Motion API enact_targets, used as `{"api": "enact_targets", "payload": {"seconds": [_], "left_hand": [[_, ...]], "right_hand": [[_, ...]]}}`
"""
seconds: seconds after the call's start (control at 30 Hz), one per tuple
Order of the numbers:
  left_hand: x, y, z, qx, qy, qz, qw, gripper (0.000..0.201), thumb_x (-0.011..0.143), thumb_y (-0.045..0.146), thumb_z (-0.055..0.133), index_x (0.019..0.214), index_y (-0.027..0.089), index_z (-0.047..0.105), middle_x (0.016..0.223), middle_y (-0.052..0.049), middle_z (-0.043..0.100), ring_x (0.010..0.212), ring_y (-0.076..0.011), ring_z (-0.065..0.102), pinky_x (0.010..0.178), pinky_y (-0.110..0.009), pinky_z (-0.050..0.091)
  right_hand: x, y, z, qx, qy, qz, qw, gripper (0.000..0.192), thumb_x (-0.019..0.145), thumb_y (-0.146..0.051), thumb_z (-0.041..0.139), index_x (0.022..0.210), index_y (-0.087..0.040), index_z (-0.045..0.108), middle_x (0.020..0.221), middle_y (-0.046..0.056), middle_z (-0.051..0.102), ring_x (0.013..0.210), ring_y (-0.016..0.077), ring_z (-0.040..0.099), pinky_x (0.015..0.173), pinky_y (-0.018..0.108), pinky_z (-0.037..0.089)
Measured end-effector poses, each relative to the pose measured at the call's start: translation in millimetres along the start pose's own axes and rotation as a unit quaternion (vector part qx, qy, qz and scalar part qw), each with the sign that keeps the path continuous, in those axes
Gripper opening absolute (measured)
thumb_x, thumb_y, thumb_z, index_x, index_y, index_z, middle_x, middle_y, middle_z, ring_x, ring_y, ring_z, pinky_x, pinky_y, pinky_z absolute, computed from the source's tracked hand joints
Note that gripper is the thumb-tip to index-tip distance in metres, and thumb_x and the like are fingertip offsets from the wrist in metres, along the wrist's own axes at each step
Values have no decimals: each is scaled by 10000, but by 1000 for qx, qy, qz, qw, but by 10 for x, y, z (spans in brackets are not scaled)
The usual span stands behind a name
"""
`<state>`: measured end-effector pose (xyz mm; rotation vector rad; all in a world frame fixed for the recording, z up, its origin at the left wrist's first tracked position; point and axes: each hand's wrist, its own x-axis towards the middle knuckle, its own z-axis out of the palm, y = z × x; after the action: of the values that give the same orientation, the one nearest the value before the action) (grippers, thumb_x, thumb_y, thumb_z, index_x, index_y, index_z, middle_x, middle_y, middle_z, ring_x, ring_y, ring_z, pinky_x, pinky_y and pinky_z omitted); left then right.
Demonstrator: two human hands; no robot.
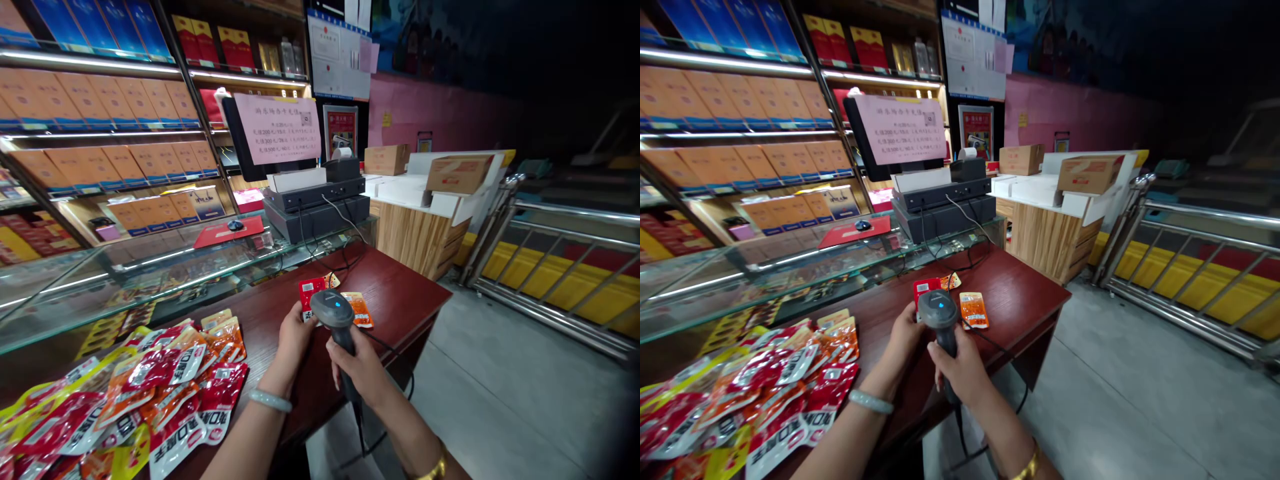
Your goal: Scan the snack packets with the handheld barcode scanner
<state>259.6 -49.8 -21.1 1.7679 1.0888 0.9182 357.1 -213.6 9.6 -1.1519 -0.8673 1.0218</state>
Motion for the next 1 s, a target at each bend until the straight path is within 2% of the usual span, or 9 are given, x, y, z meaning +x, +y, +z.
{"api": "enact_targets", "payload": {"seconds": [0.17,0.3,0.43,0.53,0.63,0.73,0.8,0.9,1.0], "left_hand": [[-102,32,-114,-21,18,8,1000,261,727,286,781,977,225,736,944,-40,810,936,-270,742,848,-343,569],[-153,24,-178,-41,29,8,999,275,709,283,781,972,226,725,980,-37,807,957,-258,741,888,-345,560],[-255,49,-287,-131,71,-13,989,341,695,367,808,969,202,689,884,-26,775,822,-211,715,806,-315,555],[-373,78,-475,-259,176,-45,949,454,746,529,804,992,198,615,797,-6,732,641,-143,641,625,-255,499],[-461,93,-746,-328,293,-71,895,509,773,607,794,931,228,493,693,43,672,453,-72,468,473,-208,345],[-506,110,-1017,-353,399,-89,842,501,793,539,824,891,236,437,700,69,635,432,-47,421,441,-196,280],[-532,136,-1137,-386,431,-89,811,406,847,432,813,893,215,473,770,55,637,483,-43,472,461,-189,321],[-574,196,-1148,-465,404,-122,778,216,962,331,706,920,190,548,847,17,640,599,-63,577,551,-185,451],[-565,261,-913,-518,300,-186,779,133,1003,281,619,924,175,604,860,-33,661,692,-99,644,604,-185,505]], "right_hand": [[24,-6,111,11,-30,-3,999,550,832,-667,723,1068,-207,536,495,-112,538,353,111,478,395,223,444],[28,28,209,-11,-38,-6,999,523,832,-675,714,1008,-217,533,483,-114,524,347,112,476,395,226,438],[-25,-23,276,-39,-45,6,998,501,834,-680,712,936,-229,520,480,-104,528,356,115,487,407,228,432],[-78,-87,309,-51,-64,-1,997,457,868,-635,707,923,-219,527,507,-89,550,397,115,514,447,234,460],[-100,-86,350,-50,-76,-12,996,437,876,-616,704,899,-222,518,523,-85,549,403,115,517,441,232,448],[-103,-25,412,-45,-95,3,994,440,864,-619,711,901,-229,512,520,-89,544,389,119,513,429,234,439],[-105,19,453,-45,-102,11,994,433,859,-611,717,905,-233,511,511,-93,535,380,120,508,421,234,432],[-98,59,474,-49,-100,12,994,404,853,-574,728,893,-234,512,512,-99,512,381,117,504,413,231,431],[-78,60,429,-43,-91,4,995,387,855,-542,740,899,-238,504,538,-101,511,391,111,506,419,227,438]]}}
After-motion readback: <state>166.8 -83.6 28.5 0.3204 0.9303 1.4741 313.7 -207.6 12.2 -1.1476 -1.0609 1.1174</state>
